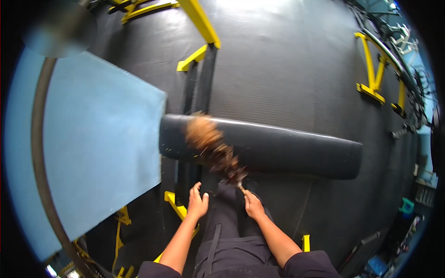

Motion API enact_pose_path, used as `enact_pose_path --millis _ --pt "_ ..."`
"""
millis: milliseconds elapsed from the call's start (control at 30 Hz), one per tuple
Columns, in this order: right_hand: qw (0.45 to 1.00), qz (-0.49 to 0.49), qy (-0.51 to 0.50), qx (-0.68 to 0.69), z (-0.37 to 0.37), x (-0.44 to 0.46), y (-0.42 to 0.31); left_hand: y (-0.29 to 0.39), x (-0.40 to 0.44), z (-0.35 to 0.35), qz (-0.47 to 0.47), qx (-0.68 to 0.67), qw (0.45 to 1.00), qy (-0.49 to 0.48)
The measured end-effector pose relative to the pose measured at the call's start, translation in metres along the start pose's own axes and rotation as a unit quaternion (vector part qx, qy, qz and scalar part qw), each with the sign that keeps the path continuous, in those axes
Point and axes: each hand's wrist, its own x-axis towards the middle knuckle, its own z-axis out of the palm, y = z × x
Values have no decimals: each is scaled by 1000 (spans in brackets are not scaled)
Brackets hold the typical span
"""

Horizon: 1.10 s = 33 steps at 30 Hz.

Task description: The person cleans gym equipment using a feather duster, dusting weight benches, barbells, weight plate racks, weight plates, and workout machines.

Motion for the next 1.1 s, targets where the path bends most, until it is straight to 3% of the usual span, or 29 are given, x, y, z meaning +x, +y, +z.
enact_pose_path --millis 33,67,133,167,267,300,333,400,467,533,600,767,867,900,967,1067,1100 --pt "994 -8 -100 -49 -16 -7 -3 -8 25 6 18 34 999 1" --pt "995 11 -84 -54 -17 -9 1 -11 49 10 36 66 997 3" --pt "985 94 147 -12 -20 -20 22 9 87 14 60 145 988 5" --pt "972 137 190 -2 -12 -23 45 19 99 17 78 168 983 -21" --pt "971 169 167 21 -25 -32 47 47 105 32 78 219 969 -81" --pt "984 141 103 33 -38 -37 38 51 104 37 61 237 966 -83" --pt "993 97 70 -9 -43 -42 40 58 105 42 48 254 963 -81" --pt "988 128 76 -35 -63 -51 25 63 99 39 54 237 960 -136" --pt "977 137 161 -21 -67 -59 45 77 88 29 28 138 968 -208" --pt "907 264 321 61 -77 -62 76 79 75 29 46 163 961 -218" --pt "871 339 342 100 -103 -62 88 77 69 32 82 189 952 -226" --pt "965 202 156 52 -160 -68 132 129 48 44 3 169 952 -255" --pt "932 242 250 99 -189 -70 175 139 44 70 -9 91 976 -196" --pt "907 278 292 123 -195 -64 203 157 36 77 -8 105 977 -186" --pt "845 300 408 173 -203 -52 253 191 7 83 -70 -19 989 -127" --pt "904 217 341 142 -252 -59 311 216 -29 101 -39 33 986 -160" --pt "897 222 367 107 -274 -65 323 219 -39 107 -24 72 981 -180"
